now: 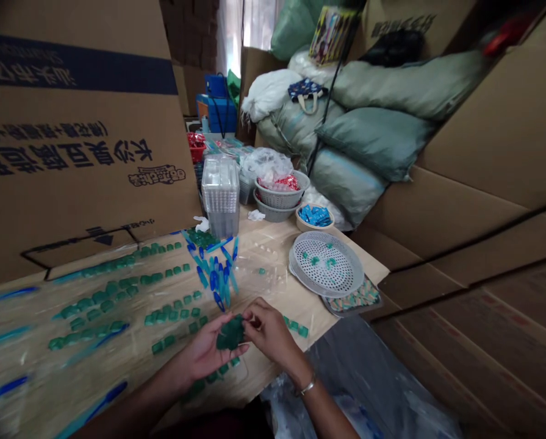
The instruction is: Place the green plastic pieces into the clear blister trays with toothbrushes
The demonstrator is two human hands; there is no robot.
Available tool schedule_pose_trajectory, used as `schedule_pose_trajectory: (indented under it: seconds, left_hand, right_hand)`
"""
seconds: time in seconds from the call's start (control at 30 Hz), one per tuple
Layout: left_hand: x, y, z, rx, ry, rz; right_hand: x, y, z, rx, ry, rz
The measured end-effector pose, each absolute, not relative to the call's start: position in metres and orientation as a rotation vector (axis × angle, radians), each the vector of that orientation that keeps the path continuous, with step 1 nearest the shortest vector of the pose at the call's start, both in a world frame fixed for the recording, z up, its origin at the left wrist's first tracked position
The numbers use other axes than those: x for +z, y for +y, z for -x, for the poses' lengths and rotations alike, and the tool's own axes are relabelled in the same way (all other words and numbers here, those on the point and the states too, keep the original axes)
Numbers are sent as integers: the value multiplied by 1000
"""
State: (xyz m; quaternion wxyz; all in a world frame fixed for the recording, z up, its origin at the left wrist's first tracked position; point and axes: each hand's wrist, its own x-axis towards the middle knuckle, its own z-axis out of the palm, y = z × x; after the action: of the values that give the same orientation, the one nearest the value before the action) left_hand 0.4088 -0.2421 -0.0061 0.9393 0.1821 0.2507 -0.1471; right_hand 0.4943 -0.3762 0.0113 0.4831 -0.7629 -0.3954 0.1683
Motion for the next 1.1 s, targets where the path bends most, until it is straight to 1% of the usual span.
schedule_pose_trajectory:
  seconds: [0.17,0.37,0.43,0.5,0.63,0.77,0.8,0.93,1.1]
  left_hand:
    - [-10,-239,-409,-191,576,-495]
    - [-7,-247,-412,-75,648,-753]
    - [-9,-247,-414,-59,669,-794]
    - [-11,-246,-414,-73,675,-775]
    - [-12,-244,-412,-101,666,-702]
    - [-11,-242,-411,-89,621,-736]
    - [-11,-241,-412,-79,617,-758]
    - [-11,-239,-415,-77,634,-807]
    - [-8,-242,-414,-140,618,-873]
  right_hand:
    - [2,-376,-497,354,-812,1848]
    - [-3,-371,-486,249,-900,1855]
    - [-7,-370,-484,247,-853,1858]
    - [-13,-369,-484,311,-708,1822]
    - [-19,-370,-486,507,-438,1611]
    - [-17,-373,-485,424,-452,1616]
    - [-15,-374,-485,448,-473,1592]
    - [-13,-381,-493,720,-476,1399]
    - [-15,-389,-504,892,-457,1316]
